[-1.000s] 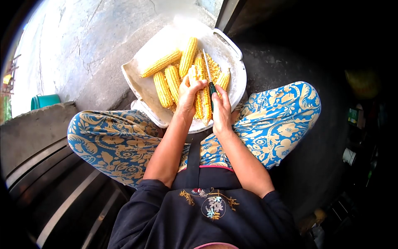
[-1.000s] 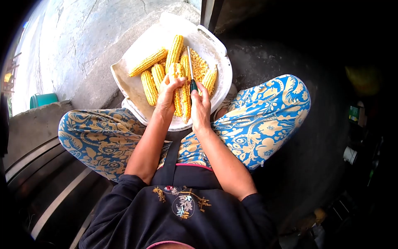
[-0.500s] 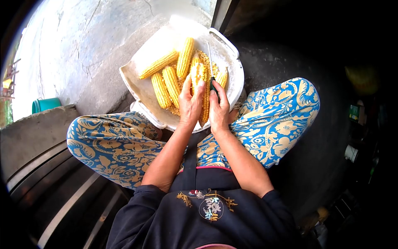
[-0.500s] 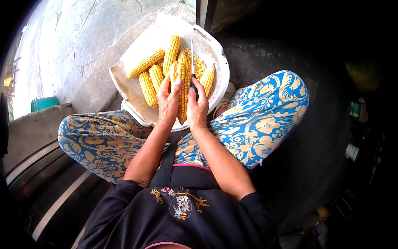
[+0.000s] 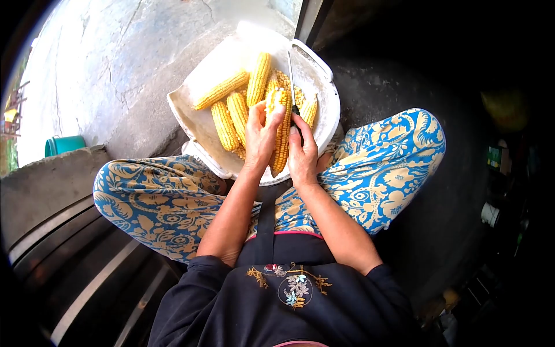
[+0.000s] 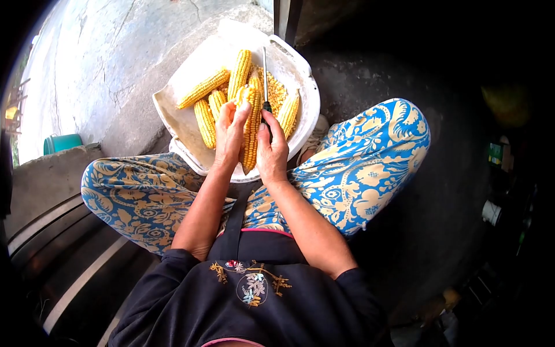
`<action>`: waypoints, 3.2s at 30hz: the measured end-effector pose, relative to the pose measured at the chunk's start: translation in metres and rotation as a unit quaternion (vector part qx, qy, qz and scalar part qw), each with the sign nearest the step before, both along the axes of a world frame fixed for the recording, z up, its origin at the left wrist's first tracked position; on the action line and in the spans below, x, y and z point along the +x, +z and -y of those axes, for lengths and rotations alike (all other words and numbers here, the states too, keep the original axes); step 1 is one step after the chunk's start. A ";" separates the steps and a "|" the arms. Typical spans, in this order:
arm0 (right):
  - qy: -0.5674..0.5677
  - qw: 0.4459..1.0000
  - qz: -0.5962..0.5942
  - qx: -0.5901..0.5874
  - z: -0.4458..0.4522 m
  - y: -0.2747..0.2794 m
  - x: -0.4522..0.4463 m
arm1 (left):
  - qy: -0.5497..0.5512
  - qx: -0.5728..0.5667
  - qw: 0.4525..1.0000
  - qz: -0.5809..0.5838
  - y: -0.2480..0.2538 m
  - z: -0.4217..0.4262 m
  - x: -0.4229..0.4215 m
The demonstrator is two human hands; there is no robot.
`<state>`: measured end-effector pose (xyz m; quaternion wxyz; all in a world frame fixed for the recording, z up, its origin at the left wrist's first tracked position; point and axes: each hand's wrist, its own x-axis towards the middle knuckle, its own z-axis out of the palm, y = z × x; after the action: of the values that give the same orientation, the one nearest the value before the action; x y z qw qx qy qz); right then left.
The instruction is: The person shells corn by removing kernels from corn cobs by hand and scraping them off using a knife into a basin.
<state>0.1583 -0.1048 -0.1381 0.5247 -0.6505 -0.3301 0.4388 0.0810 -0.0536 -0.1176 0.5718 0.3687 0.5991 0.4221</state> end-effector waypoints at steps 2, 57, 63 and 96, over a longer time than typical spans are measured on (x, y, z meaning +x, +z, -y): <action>0.014 1.000 0.019 0.010 0.001 0.001 -0.002 | -0.016 0.015 1.000 -0.007 -0.011 -0.001 -0.004; 0.019 0.998 0.040 0.039 0.002 0.001 -0.005 | 0.024 0.010 0.992 0.120 -0.019 -0.008 -0.011; 0.027 1.000 -0.011 0.006 0.003 -0.002 -0.006 | 0.020 -0.035 0.996 0.083 0.007 -0.014 -0.012; 0.009 0.999 -0.010 -0.032 0.001 0.002 0.001 | -0.018 -0.008 0.996 0.087 0.008 -0.002 0.000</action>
<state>0.1595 -0.1054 -0.1359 0.5029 -0.6594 -0.3165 0.4605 0.0810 -0.0519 -0.1099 0.6325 0.3364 0.5435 0.4376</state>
